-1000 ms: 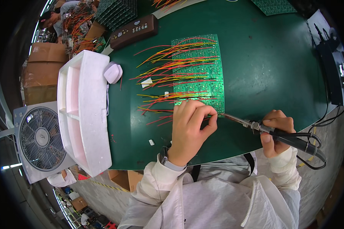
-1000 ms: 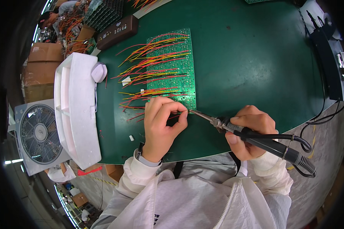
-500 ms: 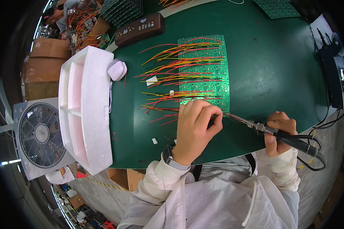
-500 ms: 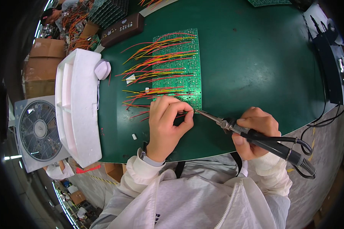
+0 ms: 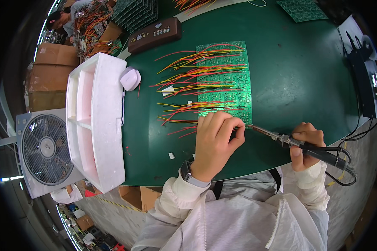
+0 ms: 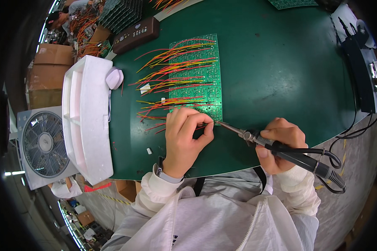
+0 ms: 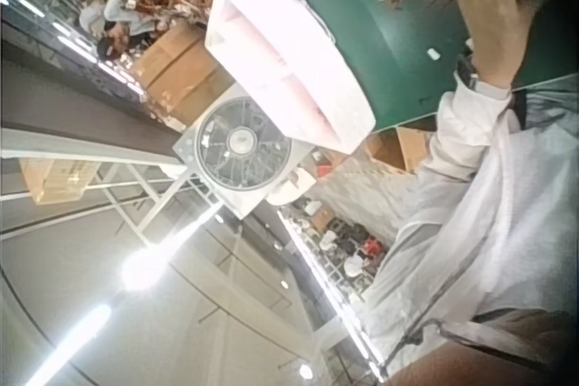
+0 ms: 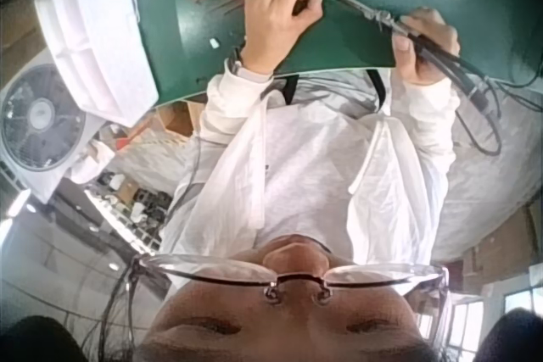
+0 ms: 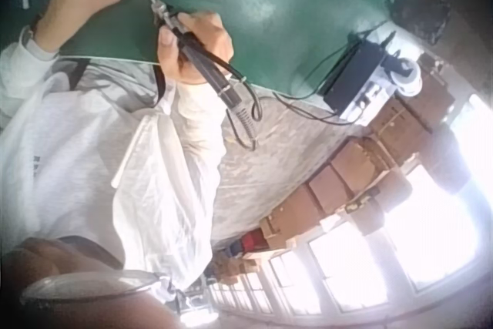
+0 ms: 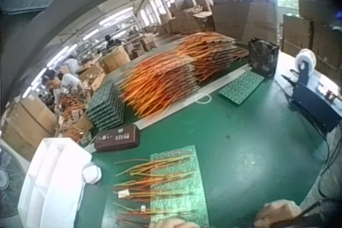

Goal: The person takes wires from a container, inserts them into a circuit board, and solders them to the board using a soldering iron.

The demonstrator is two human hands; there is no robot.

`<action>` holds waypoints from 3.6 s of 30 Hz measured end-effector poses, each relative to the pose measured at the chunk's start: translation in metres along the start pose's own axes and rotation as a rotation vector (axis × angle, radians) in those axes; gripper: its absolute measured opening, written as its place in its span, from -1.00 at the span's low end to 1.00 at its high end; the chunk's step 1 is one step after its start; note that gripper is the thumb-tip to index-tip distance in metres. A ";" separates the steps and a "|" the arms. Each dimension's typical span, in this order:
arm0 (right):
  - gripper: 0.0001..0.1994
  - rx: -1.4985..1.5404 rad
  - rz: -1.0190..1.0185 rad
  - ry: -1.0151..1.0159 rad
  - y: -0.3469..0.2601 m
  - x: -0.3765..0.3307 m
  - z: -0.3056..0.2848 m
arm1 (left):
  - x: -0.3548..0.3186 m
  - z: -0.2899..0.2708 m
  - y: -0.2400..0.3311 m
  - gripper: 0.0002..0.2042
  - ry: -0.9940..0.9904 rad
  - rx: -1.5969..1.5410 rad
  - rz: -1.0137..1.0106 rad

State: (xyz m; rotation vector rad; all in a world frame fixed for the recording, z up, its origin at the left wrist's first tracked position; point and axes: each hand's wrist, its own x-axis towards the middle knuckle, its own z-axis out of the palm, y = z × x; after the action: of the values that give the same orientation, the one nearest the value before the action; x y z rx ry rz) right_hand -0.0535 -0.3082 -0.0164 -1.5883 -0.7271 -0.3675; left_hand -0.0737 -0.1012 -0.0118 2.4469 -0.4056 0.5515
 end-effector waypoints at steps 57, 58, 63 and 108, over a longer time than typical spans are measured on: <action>-0.76 -0.037 0.238 0.117 -0.007 -0.003 0.006 | -0.004 -0.008 -0.001 -0.82 0.010 -0.176 -0.071; -0.75 -0.038 0.247 0.125 -0.008 -0.003 0.007 | -0.004 -0.008 -0.001 -0.82 0.013 -0.172 -0.068; -0.73 -0.038 0.264 0.141 -0.010 -0.001 0.008 | -0.004 -0.009 -0.001 -0.82 0.026 -0.169 -0.058; -0.74 -0.076 0.075 0.065 -0.002 -0.008 0.004 | -0.004 -0.008 0.000 -0.82 0.042 -0.177 -0.066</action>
State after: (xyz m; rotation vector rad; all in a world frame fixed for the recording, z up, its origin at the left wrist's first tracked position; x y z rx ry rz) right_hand -0.0615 -0.3065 -0.0201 -1.6632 -0.6088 -0.3941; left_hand -0.0794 -0.0959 -0.0076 2.2665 -0.3405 0.5152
